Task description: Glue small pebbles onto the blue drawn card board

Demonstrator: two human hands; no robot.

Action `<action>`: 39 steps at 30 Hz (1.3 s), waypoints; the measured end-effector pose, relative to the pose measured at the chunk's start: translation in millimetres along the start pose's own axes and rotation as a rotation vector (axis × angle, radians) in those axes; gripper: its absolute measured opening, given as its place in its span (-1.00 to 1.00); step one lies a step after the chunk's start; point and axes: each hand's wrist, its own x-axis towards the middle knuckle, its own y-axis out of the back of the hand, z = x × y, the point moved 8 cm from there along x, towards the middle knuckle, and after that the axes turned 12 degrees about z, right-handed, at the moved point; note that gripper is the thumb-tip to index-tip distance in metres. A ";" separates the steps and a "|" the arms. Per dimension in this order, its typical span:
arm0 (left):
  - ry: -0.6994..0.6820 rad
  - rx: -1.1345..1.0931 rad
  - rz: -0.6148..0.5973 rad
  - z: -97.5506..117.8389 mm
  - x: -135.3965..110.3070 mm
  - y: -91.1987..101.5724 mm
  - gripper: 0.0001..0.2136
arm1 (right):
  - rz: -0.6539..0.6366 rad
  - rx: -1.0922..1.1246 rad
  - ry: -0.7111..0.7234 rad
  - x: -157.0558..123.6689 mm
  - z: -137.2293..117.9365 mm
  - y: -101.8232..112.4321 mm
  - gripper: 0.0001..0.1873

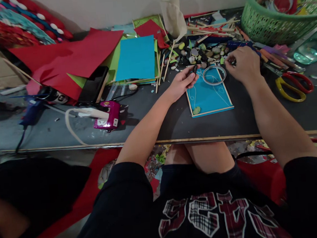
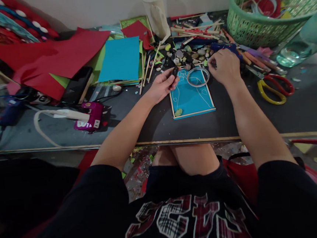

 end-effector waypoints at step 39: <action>-0.064 0.158 0.053 4.9 2.0 3.5 -0.46 | 0.032 0.062 -0.035 -4.8 2.3 13.9 -0.71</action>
